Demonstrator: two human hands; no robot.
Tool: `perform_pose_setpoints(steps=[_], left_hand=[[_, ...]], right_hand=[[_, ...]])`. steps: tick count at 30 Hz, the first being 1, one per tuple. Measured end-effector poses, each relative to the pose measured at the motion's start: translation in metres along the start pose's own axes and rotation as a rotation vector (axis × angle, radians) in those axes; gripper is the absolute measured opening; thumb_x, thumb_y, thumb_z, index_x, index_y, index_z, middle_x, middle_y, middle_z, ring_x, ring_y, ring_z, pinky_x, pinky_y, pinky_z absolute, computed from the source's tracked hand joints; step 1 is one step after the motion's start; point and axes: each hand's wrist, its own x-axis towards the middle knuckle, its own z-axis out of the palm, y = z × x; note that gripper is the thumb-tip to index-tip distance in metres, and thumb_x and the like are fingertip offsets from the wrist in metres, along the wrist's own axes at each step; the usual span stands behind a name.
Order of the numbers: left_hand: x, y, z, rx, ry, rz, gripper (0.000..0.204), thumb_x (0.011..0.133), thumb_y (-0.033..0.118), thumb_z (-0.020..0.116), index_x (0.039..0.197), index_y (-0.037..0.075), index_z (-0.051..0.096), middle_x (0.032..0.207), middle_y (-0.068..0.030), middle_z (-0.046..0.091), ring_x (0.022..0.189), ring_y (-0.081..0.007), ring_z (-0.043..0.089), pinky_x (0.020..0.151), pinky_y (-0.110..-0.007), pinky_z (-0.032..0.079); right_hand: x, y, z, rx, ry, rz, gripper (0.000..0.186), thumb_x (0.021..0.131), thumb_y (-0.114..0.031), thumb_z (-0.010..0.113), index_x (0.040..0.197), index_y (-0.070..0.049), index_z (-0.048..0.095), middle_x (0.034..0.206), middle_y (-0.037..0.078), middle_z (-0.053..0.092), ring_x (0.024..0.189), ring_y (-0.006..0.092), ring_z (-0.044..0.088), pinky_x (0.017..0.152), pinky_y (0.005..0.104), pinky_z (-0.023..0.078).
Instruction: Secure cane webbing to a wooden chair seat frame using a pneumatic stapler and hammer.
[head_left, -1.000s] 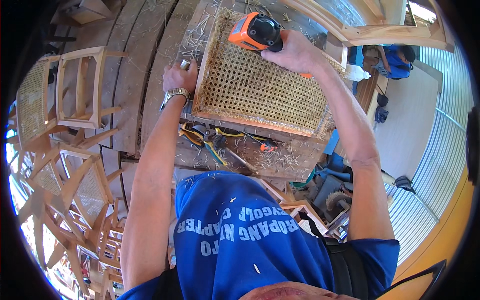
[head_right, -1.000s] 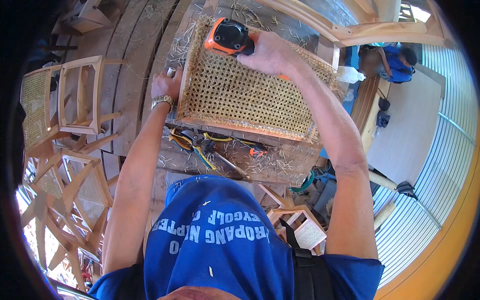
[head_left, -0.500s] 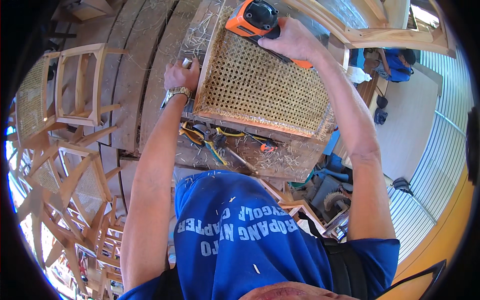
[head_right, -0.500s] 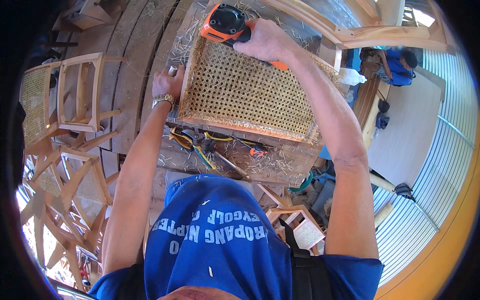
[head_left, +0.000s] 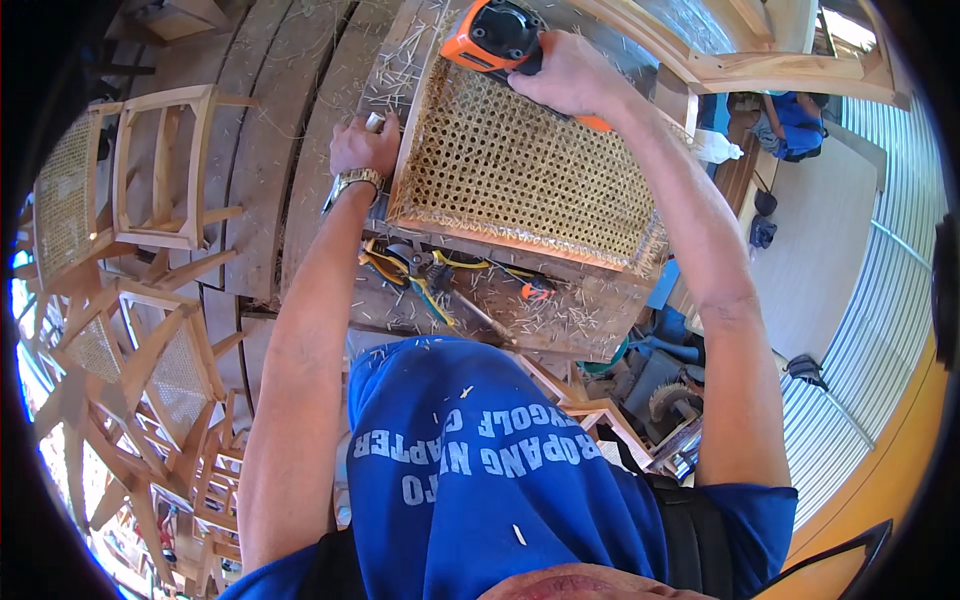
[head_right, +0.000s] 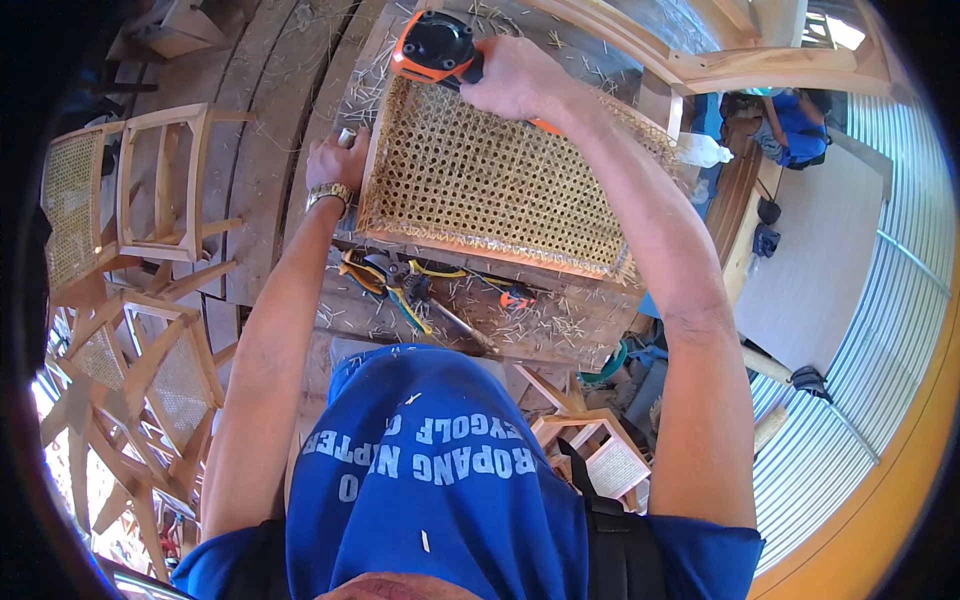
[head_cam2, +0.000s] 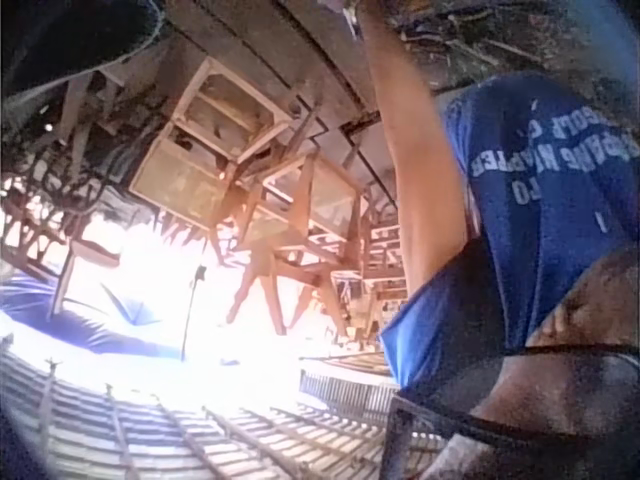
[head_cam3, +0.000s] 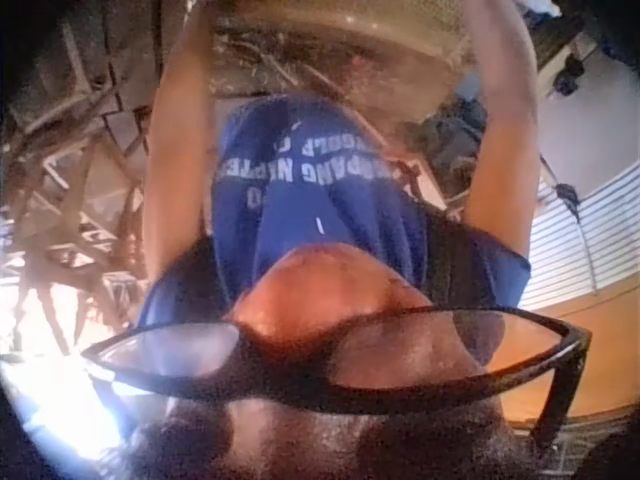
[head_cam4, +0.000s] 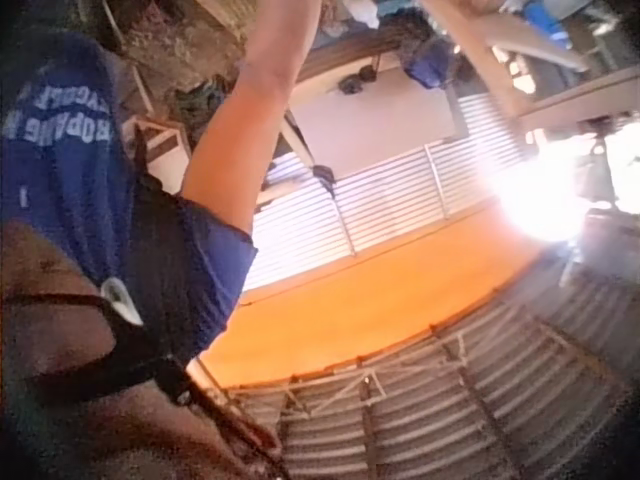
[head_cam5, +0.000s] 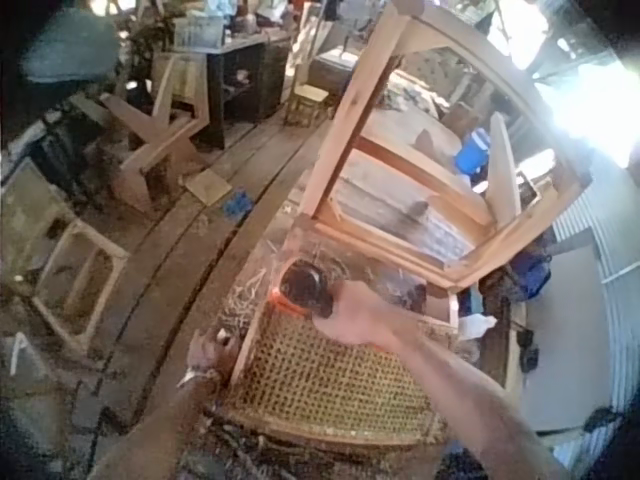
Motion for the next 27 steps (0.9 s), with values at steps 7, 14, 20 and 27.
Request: perform_pose_setpoints(steps=[7, 14, 20, 27], left_hand=[[0.005, -0.002, 0.007, 0.04, -0.007, 0.041, 0.065, 0.084, 0.06, 0.051, 0.114, 0.006, 0.069, 0.112, -0.0252, 0.066, 0.114, -0.0372, 0.058, 0.099, -0.045, 0.047], [0.004, 0.004, 0.002, 0.063, -0.016, 0.006, 0.066, 0.083, 0.061, 0.051, 0.117, 0.008, 0.068, 0.118, -0.0256, 0.063, 0.112, -0.0371, 0.06, 0.099, -0.045, 0.047], [0.009, -0.001, 0.008, 0.09, -0.011, 0.017, 0.066, 0.084, 0.061, 0.049, 0.119, 0.009, 0.068, 0.118, -0.0267, 0.063, 0.112, -0.038, 0.06, 0.098, -0.044, 0.048], [0.006, 0.007, 0.001, 0.089, -0.061, 0.025, 0.066, 0.084, 0.061, 0.048, 0.12, 0.008, 0.067, 0.12, -0.0266, 0.061, 0.113, -0.0386, 0.06, 0.099, -0.045, 0.047]], right_hand=[[-0.037, 0.034, -0.008, 0.07, 0.076, -0.109, 0.045, 0.075, -0.033, 0.071, 0.108, -0.003, 0.066, 0.086, 0.018, 0.07, 0.08, 0.0304, 0.069, 0.079, 0.0394, 0.053], [-0.133, 0.063, -0.027, 0.088, 0.022, 0.261, 0.049, 0.078, -0.031, 0.077, 0.118, -0.005, 0.066, 0.095, 0.012, 0.071, 0.093, 0.0232, 0.067, 0.092, 0.0349, 0.048], [-0.105, 0.043, -0.008, 0.115, -0.017, 0.151, 0.046, 0.078, -0.033, 0.075, 0.113, -0.003, 0.068, 0.092, 0.015, 0.071, 0.086, 0.0244, 0.067, 0.085, 0.0368, 0.05], [-0.098, 0.019, -0.01, 0.154, -0.065, 0.126, 0.045, 0.079, -0.038, 0.075, 0.106, -0.003, 0.067, 0.081, 0.011, 0.068, 0.076, 0.0226, 0.065, 0.075, 0.0369, 0.051]])
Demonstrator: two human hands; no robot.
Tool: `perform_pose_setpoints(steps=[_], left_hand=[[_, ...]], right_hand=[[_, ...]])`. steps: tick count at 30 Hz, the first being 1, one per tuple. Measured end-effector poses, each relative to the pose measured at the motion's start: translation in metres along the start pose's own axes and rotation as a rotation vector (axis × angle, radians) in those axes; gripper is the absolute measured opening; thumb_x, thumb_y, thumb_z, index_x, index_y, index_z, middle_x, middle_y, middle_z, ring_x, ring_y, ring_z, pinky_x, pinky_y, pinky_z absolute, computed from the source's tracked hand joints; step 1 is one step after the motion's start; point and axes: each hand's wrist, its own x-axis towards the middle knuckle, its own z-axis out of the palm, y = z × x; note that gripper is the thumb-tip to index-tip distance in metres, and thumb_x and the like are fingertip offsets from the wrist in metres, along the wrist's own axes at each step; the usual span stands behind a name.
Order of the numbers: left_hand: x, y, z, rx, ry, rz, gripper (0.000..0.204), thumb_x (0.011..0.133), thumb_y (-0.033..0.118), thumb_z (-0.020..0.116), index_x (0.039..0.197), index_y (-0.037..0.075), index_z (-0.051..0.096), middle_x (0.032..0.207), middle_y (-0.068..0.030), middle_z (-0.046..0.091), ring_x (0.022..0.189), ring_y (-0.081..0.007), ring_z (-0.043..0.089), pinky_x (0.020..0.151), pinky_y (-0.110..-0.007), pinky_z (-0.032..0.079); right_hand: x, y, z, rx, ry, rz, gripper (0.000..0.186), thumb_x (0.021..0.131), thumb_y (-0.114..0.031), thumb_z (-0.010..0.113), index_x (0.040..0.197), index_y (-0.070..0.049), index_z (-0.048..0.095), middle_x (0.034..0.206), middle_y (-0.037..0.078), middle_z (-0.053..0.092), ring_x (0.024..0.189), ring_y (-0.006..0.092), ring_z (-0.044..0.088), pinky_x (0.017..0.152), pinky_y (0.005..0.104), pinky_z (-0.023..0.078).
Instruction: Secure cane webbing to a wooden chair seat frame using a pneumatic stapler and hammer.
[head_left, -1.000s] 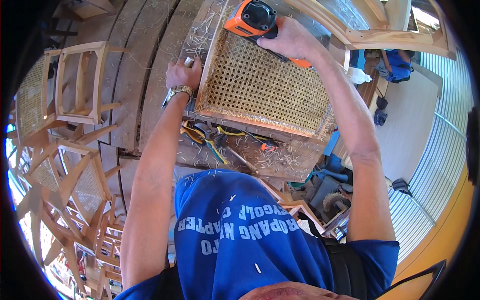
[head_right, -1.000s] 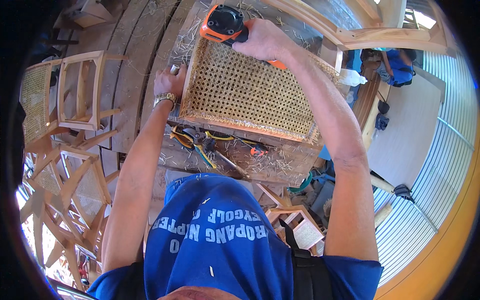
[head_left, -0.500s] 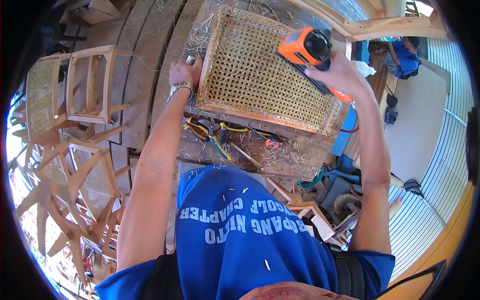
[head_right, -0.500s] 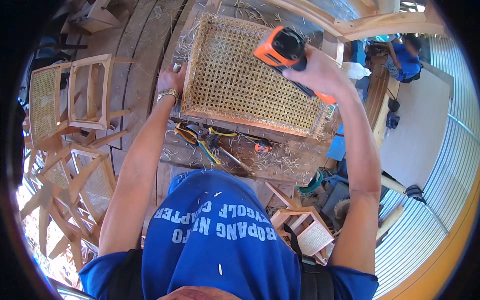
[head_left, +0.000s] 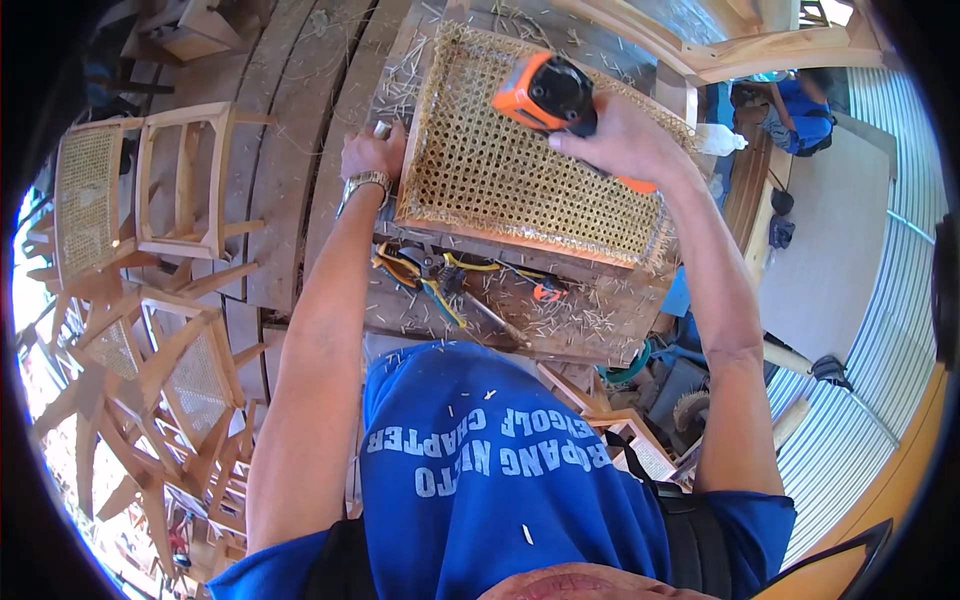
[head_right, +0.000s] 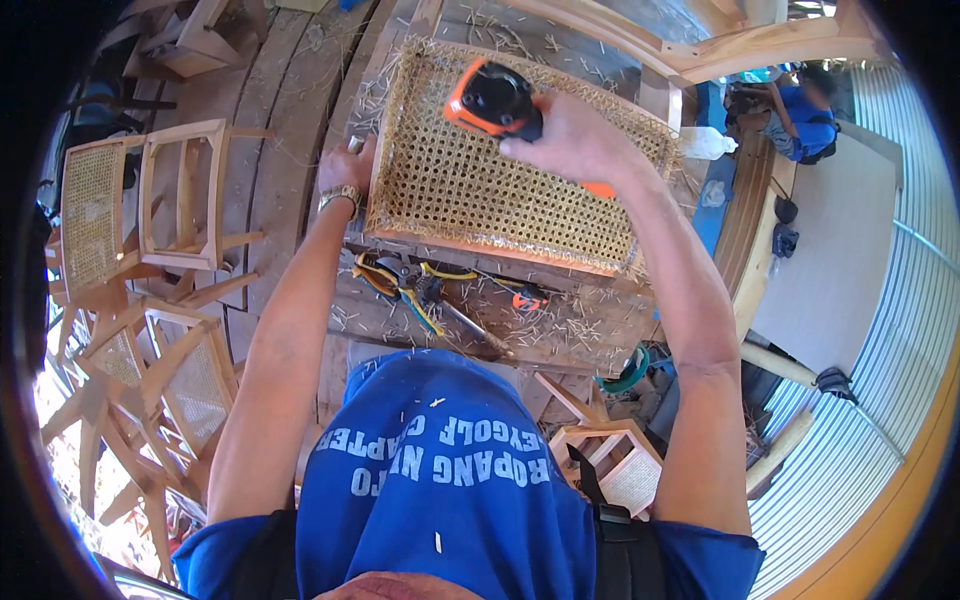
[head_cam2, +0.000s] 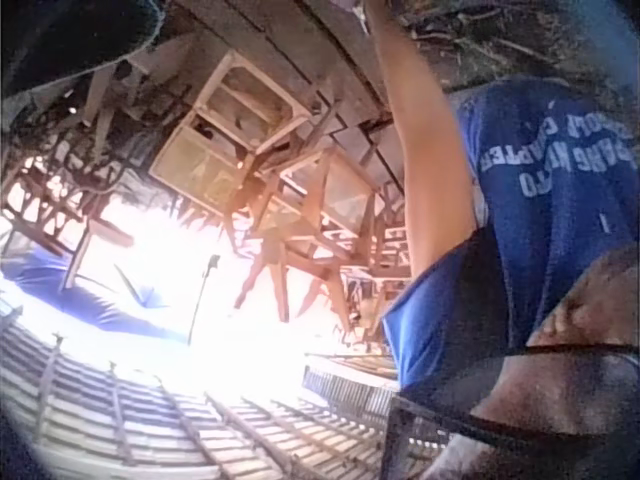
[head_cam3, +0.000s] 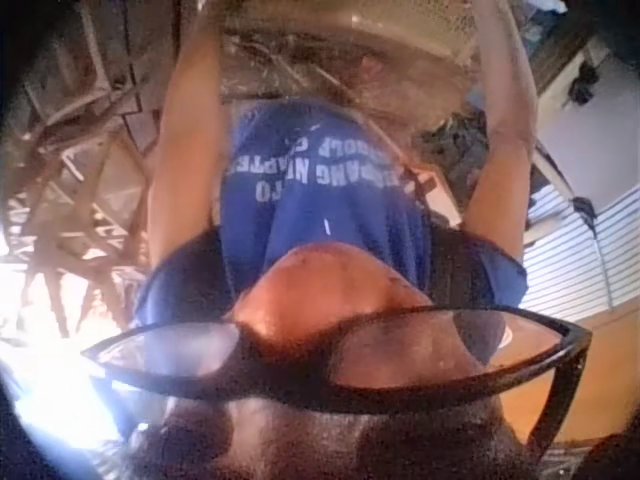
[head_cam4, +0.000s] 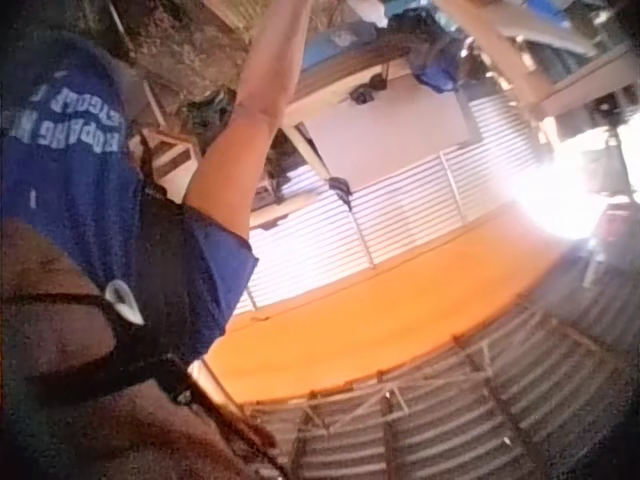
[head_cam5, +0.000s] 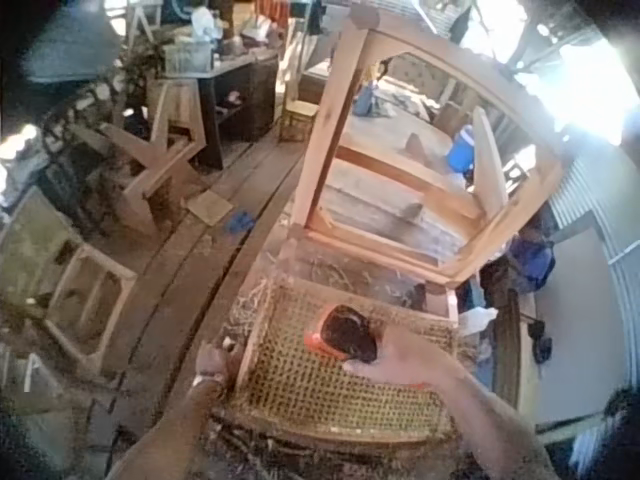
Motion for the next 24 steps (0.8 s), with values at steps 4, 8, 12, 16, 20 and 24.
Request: perform_pose_setpoints(steps=[4, 8, 12, 16, 20, 24], left_hand=[[-0.005, -0.006, 0.003, -0.062, 0.035, -0.049, 0.064, 0.084, 0.06, 0.052, 0.115, 0.007, 0.069, 0.119, -0.0267, 0.062, 0.111, -0.0391, 0.061, 0.098, -0.046, 0.048], [-0.012, -0.005, -0.001, -0.069, 0.057, -0.041, 0.062, 0.083, 0.059, 0.055, 0.11, 0.006, 0.071, 0.118, -0.0264, 0.062, 0.109, -0.0394, 0.062, 0.096, -0.047, 0.049], [-0.008, -0.01, 0.009, -0.056, 0.075, -0.032, 0.061, 0.083, 0.059, 0.056, 0.11, 0.006, 0.071, 0.116, -0.026, 0.062, 0.108, -0.0398, 0.062, 0.095, -0.048, 0.049], [0.056, -0.068, 0.063, 0.176, 0.125, 0.046, 0.055, 0.081, 0.058, 0.062, 0.091, 0.006, 0.075, 0.087, -0.0179, 0.071, 0.082, -0.0398, 0.07, 0.071, -0.048, 0.058], [0.061, -0.047, 0.043, 0.097, 0.023, 0.331, 0.067, 0.089, 0.065, 0.053, 0.089, 0.001, 0.073, 0.081, -0.0225, 0.07, 0.07, -0.0335, 0.069, 0.062, -0.048, 0.052], [0.095, -0.064, 0.056, 0.245, -0.065, 0.184, 0.05, 0.095, 0.051, 0.051, 0.097, 0.006, 0.074, 0.085, -0.015, 0.072, 0.07, -0.0238, 0.067, 0.063, -0.045, 0.053]], right_hand=[[-0.053, 0.006, -0.011, 0.016, -0.082, 0.119, 0.042, 0.082, -0.038, 0.072, 0.103, -0.002, 0.065, 0.074, 0.008, 0.065, 0.067, 0.0206, 0.061, 0.066, 0.036, 0.049], [-0.141, 0.076, -0.002, 0.015, 0.02, 0.293, 0.047, 0.081, -0.033, 0.075, 0.116, -0.004, 0.062, 0.093, 0.012, 0.07, 0.078, 0.0203, 0.065, 0.074, 0.0376, 0.05], [-0.242, 0.169, 0.022, 0.167, 0.066, 0.72, 0.042, 0.082, -0.027, 0.075, 0.113, -0.004, 0.061, 0.086, 0.002, 0.061, 0.074, 0.0112, 0.056, 0.066, 0.0319, 0.047], [-0.313, 0.238, 0.077, 0.523, 0.261, 0.714, 0.05, 0.087, -0.018, 0.071, 0.132, -0.007, 0.052, 0.088, -0.002, 0.057, 0.075, 0.008, 0.053, 0.063, 0.0267, 0.045], [-0.352, 0.308, 0.16, 0.233, 0.391, 0.605, 0.066, 0.093, -0.026, 0.063, 0.15, -0.009, 0.035, 0.103, 0.008, 0.061, 0.089, 0.0148, 0.057, 0.081, 0.0307, 0.049], [-0.331, 0.327, 0.238, 0.42, 0.503, 0.669, 0.071, 0.087, -0.014, 0.066, 0.149, -0.008, 0.033, 0.121, 0.022, 0.062, 0.11, 0.0332, 0.061, 0.094, 0.0392, 0.046]])
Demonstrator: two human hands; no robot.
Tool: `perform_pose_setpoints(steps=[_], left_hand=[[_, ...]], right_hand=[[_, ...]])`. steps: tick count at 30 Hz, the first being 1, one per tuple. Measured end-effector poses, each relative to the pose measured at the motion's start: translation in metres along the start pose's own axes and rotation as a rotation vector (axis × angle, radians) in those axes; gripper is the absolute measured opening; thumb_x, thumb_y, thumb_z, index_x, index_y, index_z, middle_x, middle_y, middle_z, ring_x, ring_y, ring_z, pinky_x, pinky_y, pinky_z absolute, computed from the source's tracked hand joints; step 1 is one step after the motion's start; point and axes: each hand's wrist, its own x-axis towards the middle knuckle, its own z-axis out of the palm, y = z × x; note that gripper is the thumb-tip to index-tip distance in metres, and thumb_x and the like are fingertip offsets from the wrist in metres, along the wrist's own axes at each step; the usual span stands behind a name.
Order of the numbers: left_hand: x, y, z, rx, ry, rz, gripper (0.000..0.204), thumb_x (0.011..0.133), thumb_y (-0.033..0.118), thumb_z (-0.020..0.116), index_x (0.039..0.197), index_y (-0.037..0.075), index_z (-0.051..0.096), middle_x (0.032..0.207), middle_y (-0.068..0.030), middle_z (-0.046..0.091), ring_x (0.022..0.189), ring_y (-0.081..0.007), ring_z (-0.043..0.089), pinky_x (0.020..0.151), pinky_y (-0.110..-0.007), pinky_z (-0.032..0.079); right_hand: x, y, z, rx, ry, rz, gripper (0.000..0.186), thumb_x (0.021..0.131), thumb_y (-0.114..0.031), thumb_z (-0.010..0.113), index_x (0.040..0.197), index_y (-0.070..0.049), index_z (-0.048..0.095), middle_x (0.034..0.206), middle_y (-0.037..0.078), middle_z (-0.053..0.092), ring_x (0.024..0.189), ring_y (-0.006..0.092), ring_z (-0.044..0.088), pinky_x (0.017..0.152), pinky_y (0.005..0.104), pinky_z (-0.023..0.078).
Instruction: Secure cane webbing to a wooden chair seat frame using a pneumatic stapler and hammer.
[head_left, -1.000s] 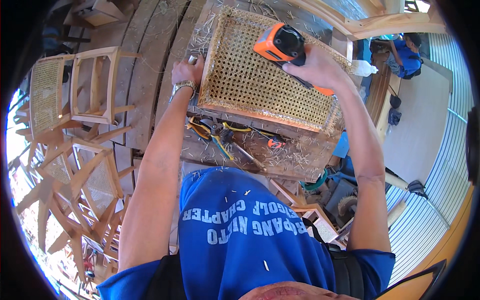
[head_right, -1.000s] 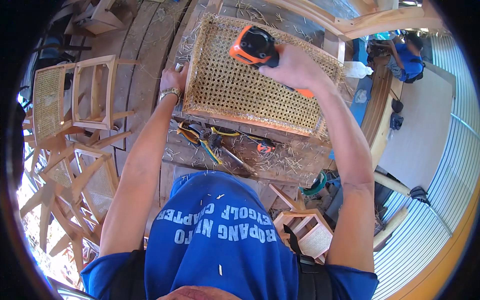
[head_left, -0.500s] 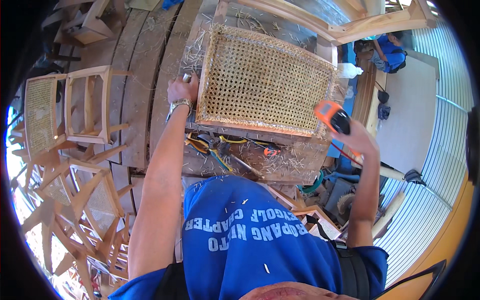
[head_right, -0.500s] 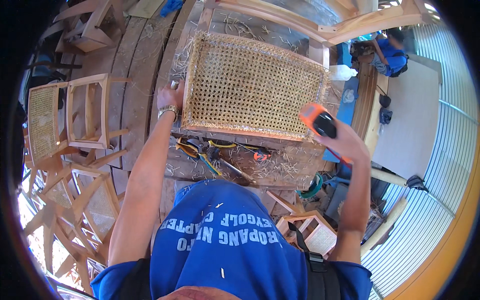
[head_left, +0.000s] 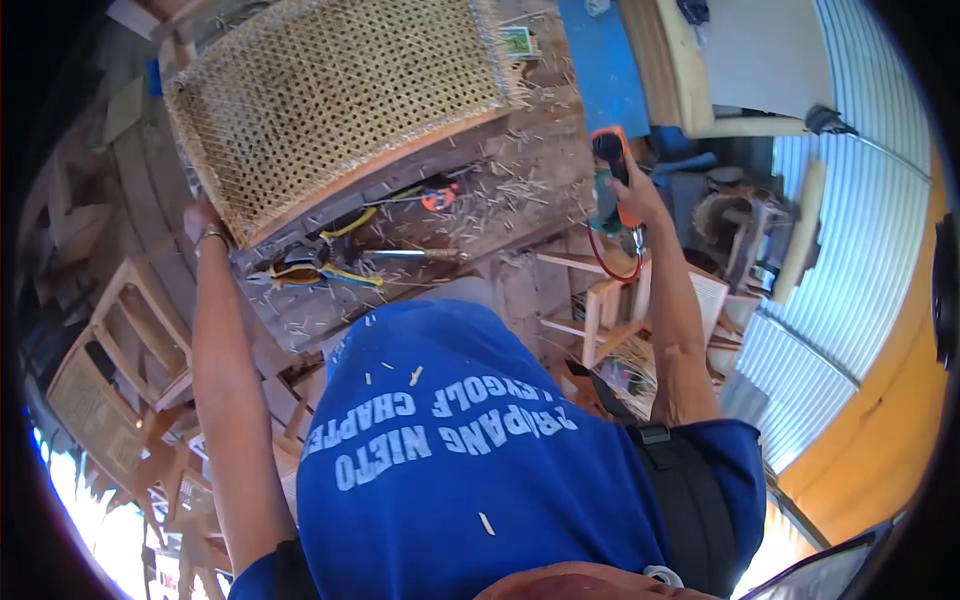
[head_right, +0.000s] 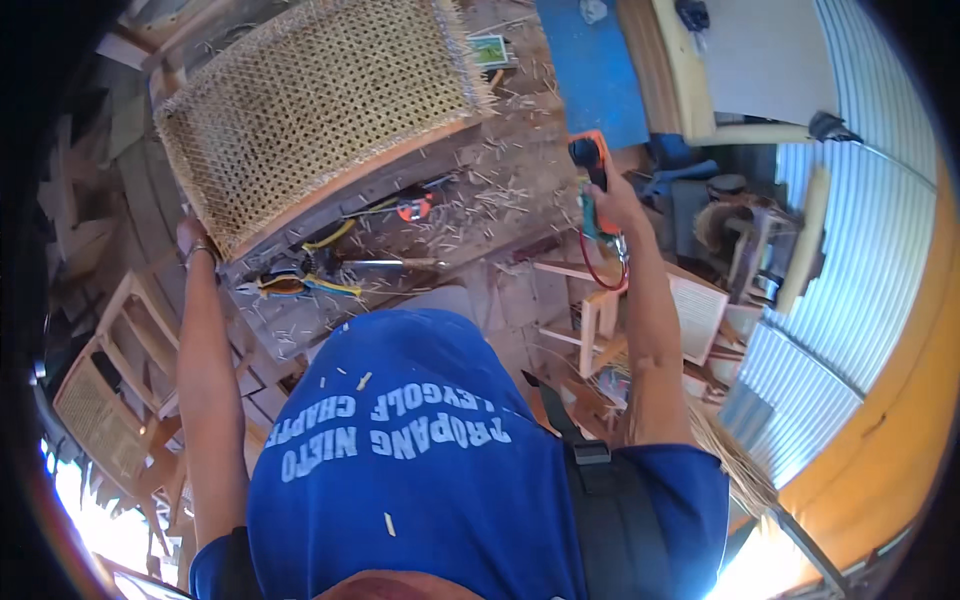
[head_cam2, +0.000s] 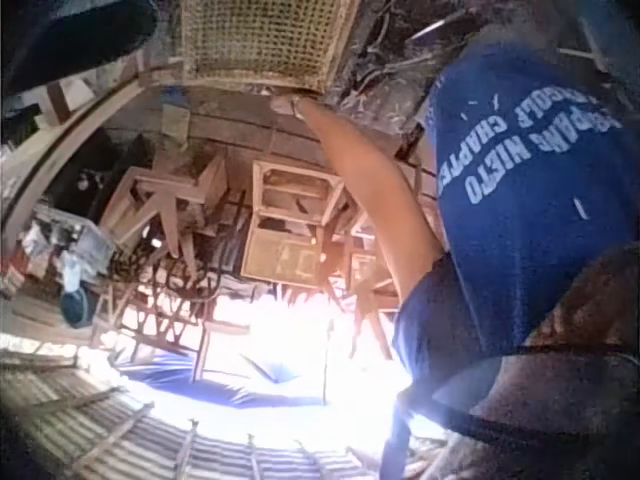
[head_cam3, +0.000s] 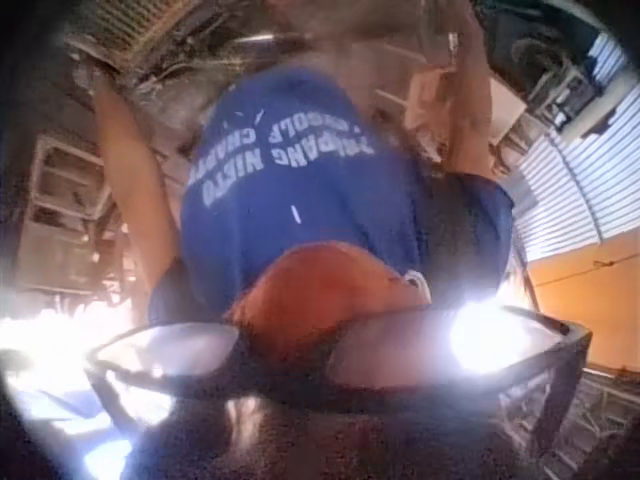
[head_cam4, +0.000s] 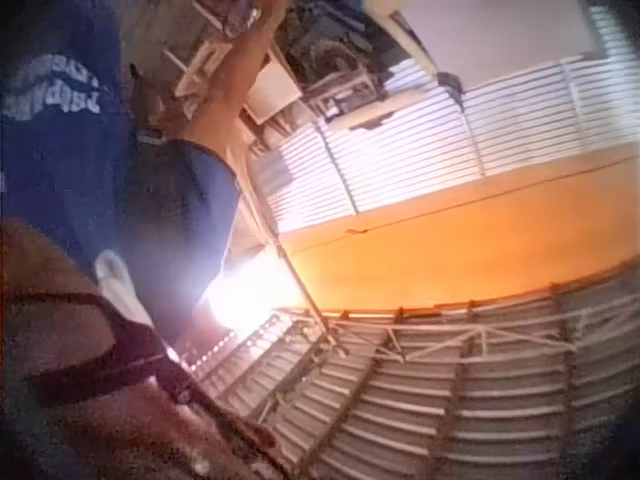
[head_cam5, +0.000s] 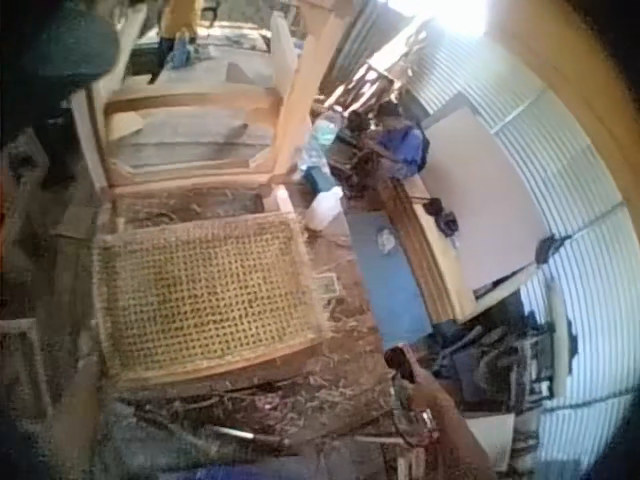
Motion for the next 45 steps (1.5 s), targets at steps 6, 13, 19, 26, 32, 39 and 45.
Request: perform_pose_setpoints(steps=[6, 13, 19, 26, 32, 39, 45], left_hand=[[-0.001, -0.049, 0.011, 0.095, 0.232, 0.028, 0.051, 0.083, 0.053, 0.06, 0.091, 0.005, 0.074, 0.087, -0.0233, 0.07, 0.084, -0.0427, 0.068, 0.076, -0.051, 0.055], [-0.062, 0.03, -0.033, -0.113, 0.229, -0.107, 0.064, 0.084, 0.063, 0.056, 0.099, 0.003, 0.072, 0.104, -0.0264, 0.067, 0.103, -0.0413, 0.063, 0.091, -0.049, 0.049], [-0.068, 0.041, -0.052, -0.157, 0.166, -0.139, 0.064, 0.084, 0.064, 0.055, 0.101, 0.005, 0.072, 0.106, -0.0251, 0.067, 0.104, -0.0411, 0.062, 0.092, -0.049, 0.049], [-0.075, 0.047, -0.047, -0.128, 0.146, -0.135, 0.07, 0.085, 0.066, 0.052, 0.103, 0.002, 0.072, 0.105, -0.0268, 0.067, 0.111, -0.0397, 0.06, 0.098, -0.045, 0.046], [-0.068, 0.037, -0.013, -0.168, 0.178, -0.099, 0.073, 0.082, 0.07, 0.053, 0.102, 0.003, 0.073, 0.096, -0.0269, 0.069, 0.099, -0.0421, 0.065, 0.089, -0.046, 0.052], [-0.067, 0.044, -0.056, -0.056, 0.099, 0.026, 0.078, 0.086, 0.073, 0.042, 0.095, 0.001, 0.072, 0.101, -0.0262, 0.068, 0.101, -0.0396, 0.066, 0.088, -0.047, 0.051], [-0.067, 0.046, -0.058, -0.068, 0.047, -0.035, 0.079, 0.087, 0.069, 0.037, 0.107, 0.001, 0.071, 0.114, -0.0275, 0.064, 0.11, -0.0404, 0.062, 0.098, -0.046, 0.046]], right_hand=[[-0.023, 0.02, 0.124, -0.107, 0.348, -0.408, 0.068, 0.085, 0.0, 0.058, 0.147, 0.002, 0.033, 0.116, 0.023, 0.058, 0.106, 0.0426, 0.056, 0.09, 0.0471, 0.043], [-0.017, -0.002, 0.147, -0.203, 0.321, -0.369, 0.082, 0.078, 0.005, 0.06, 0.153, -0.01, 0.03, 0.095, 0.013, 0.06, 0.089, 0.0333, 0.057, 0.081, 0.0436, 0.045], [0.01, -0.027, 0.133, -0.262, 0.278, -0.476, 0.084, 0.077, 0.004, 0.063, 0.153, -0.013, 0.032, 0.088, 0.011, 0.06, 0.084, 0.0317, 0.059, 0.078, 0.0422, 0.046], [0.013, -0.01, 0.136, -0.395, 0.263, -0.428, 0.089, 0.074, -0.002, 0.068, 0.153, -0.012, 0.03, 0.092, 0.013, 0.059, 0.088, 0.0337, 0.058, 0.081, 0.0435, 0.045], [-0.013, -0.021, 0.132, -0.538, 0.335, -0.349, 0.084, 0.078, -0.01, 0.072, 0.152, -0.008, 0.031, 0.104, 0.018, 0.059, 0.098, 0.0382, 0.056, 0.088, 0.0442, 0.044], [-0.09, -0.109, 0.171, -0.208, 0.342, -0.484, 0.054, 0.074, -0.01, 0.075, 0.123, -0.001, 0.054, 0.11, 0.02, 0.059, 0.107, 0.0381, 0.055, 0.093, 0.0458, 0.043], [-0.126, -0.203, 0.242, 0.033, -0.108, -0.587, 0.041, 0.078, -0.009, 0.07, 0.117, -0.004, 0.057, 0.109, 0.018, 0.059, 0.103, 0.0377, 0.056, 0.089, 0.0462, 0.045]])
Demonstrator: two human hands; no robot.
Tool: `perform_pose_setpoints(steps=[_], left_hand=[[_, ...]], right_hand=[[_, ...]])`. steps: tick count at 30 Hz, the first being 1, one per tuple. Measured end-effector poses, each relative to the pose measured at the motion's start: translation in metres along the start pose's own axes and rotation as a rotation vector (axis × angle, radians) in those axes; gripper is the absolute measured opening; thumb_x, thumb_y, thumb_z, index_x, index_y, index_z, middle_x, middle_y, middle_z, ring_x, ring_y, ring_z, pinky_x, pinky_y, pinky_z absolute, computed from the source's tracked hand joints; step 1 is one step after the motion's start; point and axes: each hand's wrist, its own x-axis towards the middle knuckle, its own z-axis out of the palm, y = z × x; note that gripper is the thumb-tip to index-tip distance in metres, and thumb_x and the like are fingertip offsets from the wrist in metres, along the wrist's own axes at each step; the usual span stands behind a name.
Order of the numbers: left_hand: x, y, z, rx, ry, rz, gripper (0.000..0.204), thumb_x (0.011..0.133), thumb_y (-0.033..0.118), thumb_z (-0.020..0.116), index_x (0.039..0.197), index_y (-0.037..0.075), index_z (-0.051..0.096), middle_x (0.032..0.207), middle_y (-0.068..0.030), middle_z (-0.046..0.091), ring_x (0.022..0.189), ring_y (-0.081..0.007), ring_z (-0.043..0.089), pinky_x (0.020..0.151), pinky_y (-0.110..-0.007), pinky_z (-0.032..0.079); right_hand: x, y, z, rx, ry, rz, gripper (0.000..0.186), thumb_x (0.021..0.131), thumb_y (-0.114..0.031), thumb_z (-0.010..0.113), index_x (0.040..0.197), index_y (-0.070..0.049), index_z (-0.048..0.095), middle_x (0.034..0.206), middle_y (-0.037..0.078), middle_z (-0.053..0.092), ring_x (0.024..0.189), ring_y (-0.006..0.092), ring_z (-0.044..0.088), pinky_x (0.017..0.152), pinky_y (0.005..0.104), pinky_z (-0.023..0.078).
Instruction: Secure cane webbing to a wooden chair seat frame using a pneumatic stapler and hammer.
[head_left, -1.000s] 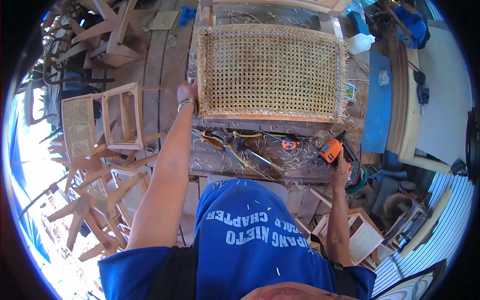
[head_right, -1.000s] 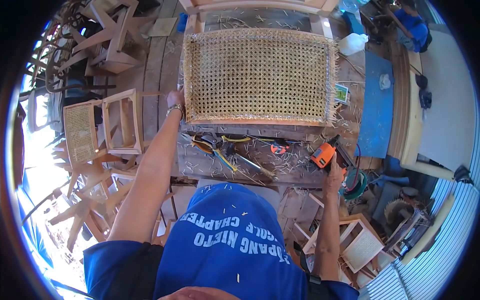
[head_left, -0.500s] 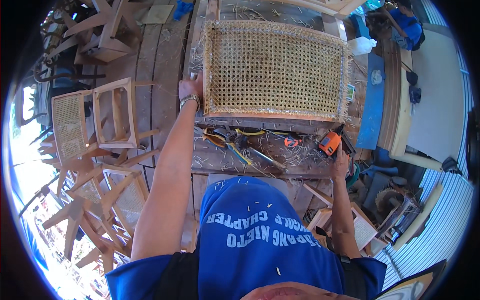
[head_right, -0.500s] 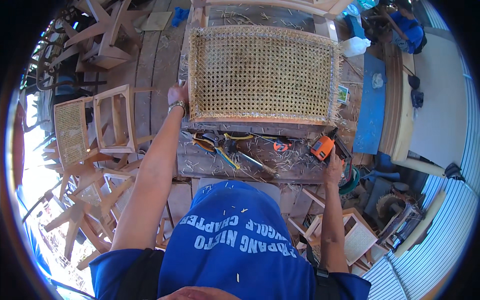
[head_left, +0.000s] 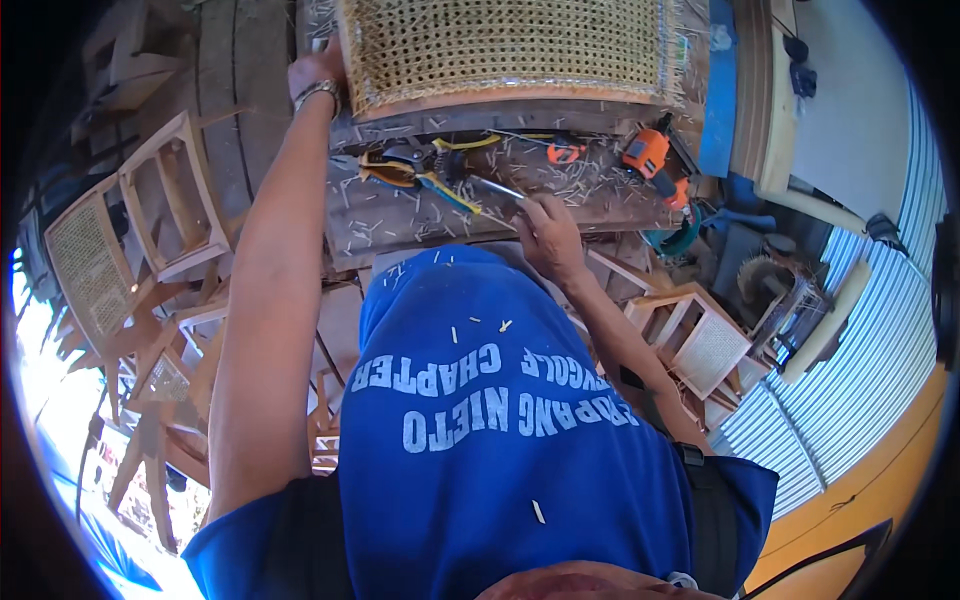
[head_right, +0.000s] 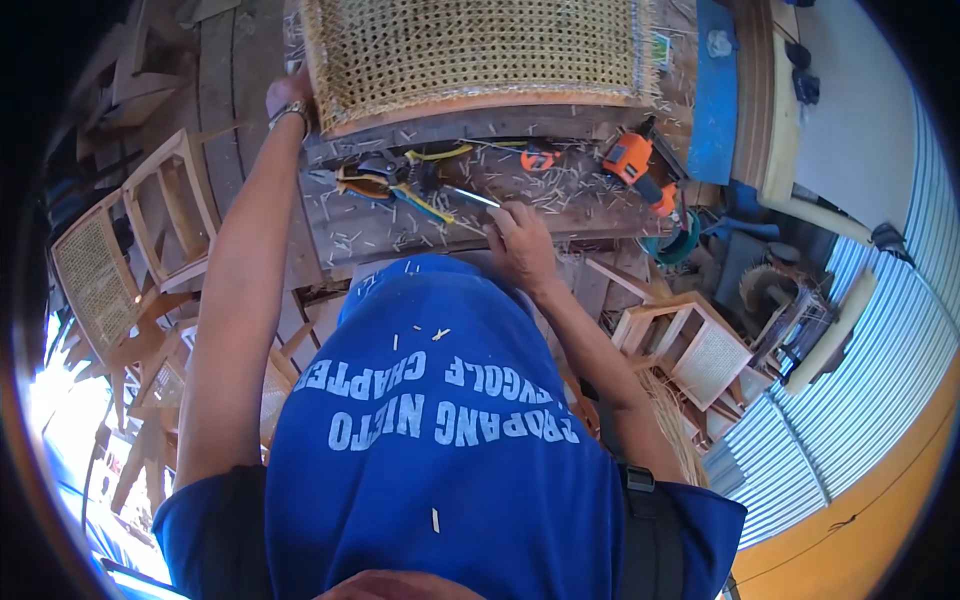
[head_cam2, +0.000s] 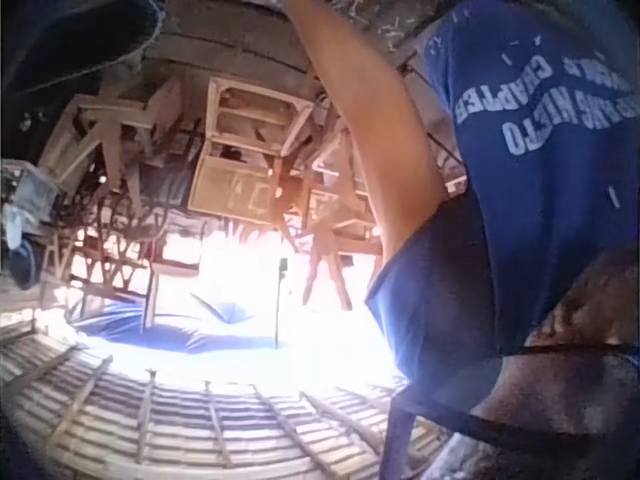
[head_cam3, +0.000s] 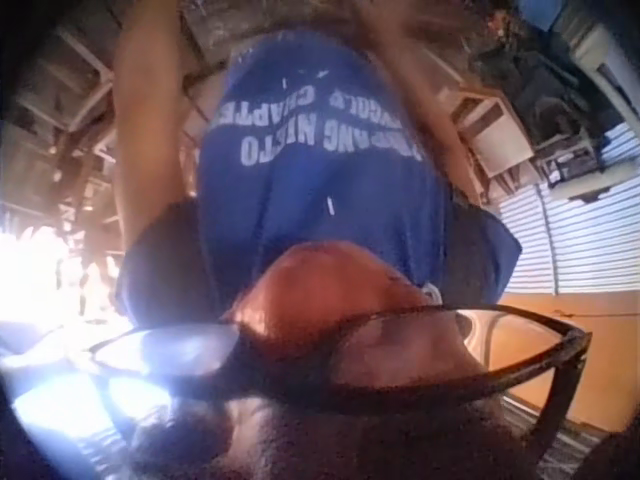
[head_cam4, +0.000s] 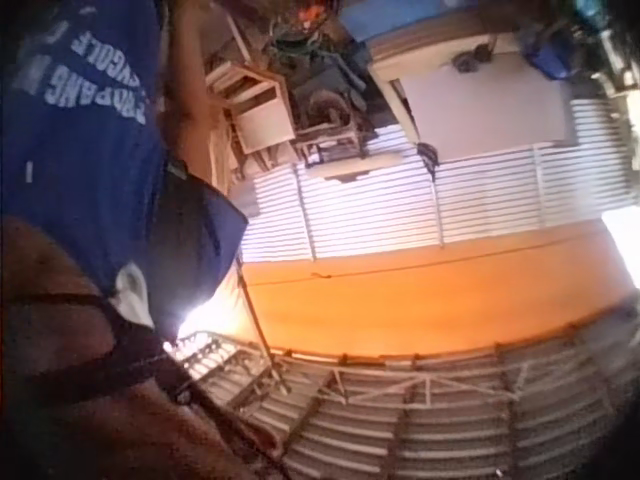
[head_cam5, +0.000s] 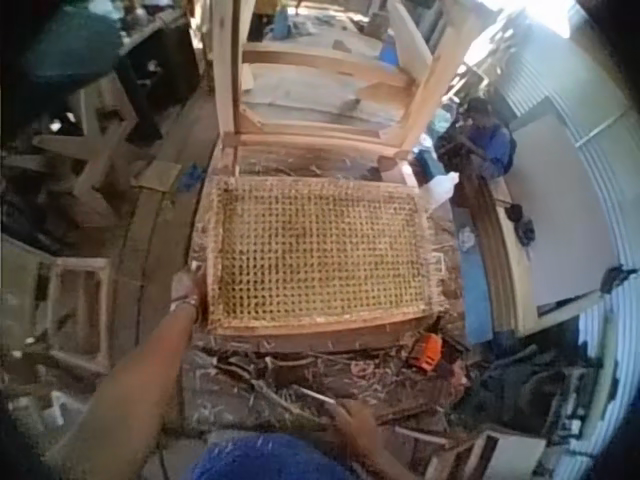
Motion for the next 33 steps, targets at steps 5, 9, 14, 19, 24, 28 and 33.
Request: perform_pose_setpoints(steps=[5, 9, 14, 19, 24, 28, 33], left_hand=[[-0.013, 0.013, 0.006, -0.165, 0.053, -0.046, 0.08, 0.082, 0.068, 0.045, 0.113, -0.001, 0.068, 0.118, -0.0271, 0.064, 0.112, -0.0399, 0.061, 0.1, -0.045, 0.045], [-0.006, 0.008, 0.01, -0.135, 0.004, -0.071, 0.077, 0.081, 0.066, 0.049, 0.115, 0.0, 0.068, 0.125, -0.028, 0.06, 0.12, -0.0393, 0.056, 0.102, -0.044, 0.045], [-0.017, 0.014, -0.005, -0.175, 0.043, -0.096, 0.076, 0.081, 0.064, 0.049, 0.118, 0.0, 0.067, 0.123, -0.0292, 0.061, 0.119, -0.0394, 0.057, 0.102, -0.045, 0.045], [-0.018, 0.013, -0.001, -0.151, 0.063, -0.084, 0.072, 0.081, 0.063, 0.051, 0.118, 0.002, 0.067, 0.122, -0.03, 0.06, 0.114, -0.0404, 0.06, 0.098, -0.046, 0.048], [-0.017, 0.014, 0.004, -0.15, 0.03, -0.079, 0.07, 0.083, 0.061, 0.051, 0.115, 0.002, 0.068, 0.119, -0.0311, 0.061, 0.11, -0.0416, 0.062, 0.095, -0.047, 0.05], [-0.01, 0.006, 0.013, -0.157, 0.053, -0.05, 0.07, 0.083, 0.061, 0.051, 0.114, 0.002, 0.069, 0.12, -0.0312, 0.06, 0.111, -0.0413, 0.061, 0.095, -0.048, 0.05], [-0.015, 0.01, 0.009, -0.188, 0.085, -0.073, 0.069, 0.083, 0.06, 0.051, 0.114, 0.001, 0.069, 0.12, -0.0303, 0.06, 0.111, -0.0405, 0.062, 0.095, -0.047, 0.05]], right_hand=[[0.007, 0.037, 0.035, -0.315, 0.076, 0.108, 0.034, 0.079, -0.011, 0.067, 0.11, -0.002, 0.056, 0.104, 0.02, 0.054, 0.1, 0.0375, 0.053, 0.086, 0.0464, 0.044], [-0.005, 0.057, 0.022, -0.347, 0.048, 0.1, 0.026, 0.08, -0.012, 0.066, 0.101, -0.003, 0.055, 0.096, 0.019, 0.056, 0.092, 0.0385, 0.055, 0.081, 0.0482, 0.045], [-0.036, 0.017, -0.025, -0.197, 0.036, 0.298, 0.021, 0.092, -0.02, 0.063, 0.102, -0.003, 0.054, 0.083, 0.016, 0.062, 0.075, 0.0327, 0.063, 0.068, 0.0422, 0.049], [0.017, -0.049, -0.025, 0.264, 0.206, 0.319, 0.023, 0.101, -0.025, 0.053, 0.097, -0.002, 0.052, 0.068, 0.012, 0.057, 0.059, 0.0206, 0.057, 0.057, 0.0352, 0.045], [0.143, -0.115, -0.029, 0.25, 0.288, 0.098, 0.019, 0.102, -0.02, 0.05, 0.102, -0.002, 0.05, 0.064, 0.009, 0.049, 0.055, 0.0153, 0.048, 0.051, 0.035, 0.04], [0.202, -0.128, -0.022, 0.273, 0.403, -0.225, 0.017, 0.101, -0.017, 0.052, 0.105, -0.001, 0.05, 0.065, 0.01, 0.051, 0.054, 0.0176, 0.049, 0.051, 0.0356, 0.04], [0.237, -0.137, -0.021, 0.204, 0.476, -0.31, 0.031, 0.099, -0.014, 0.053, 0.13, -0.006, 0.051, 0.078, 0.014, 0.061, 0.064, 0.0216, 0.06, 0.059, 0.0357, 0.048]])
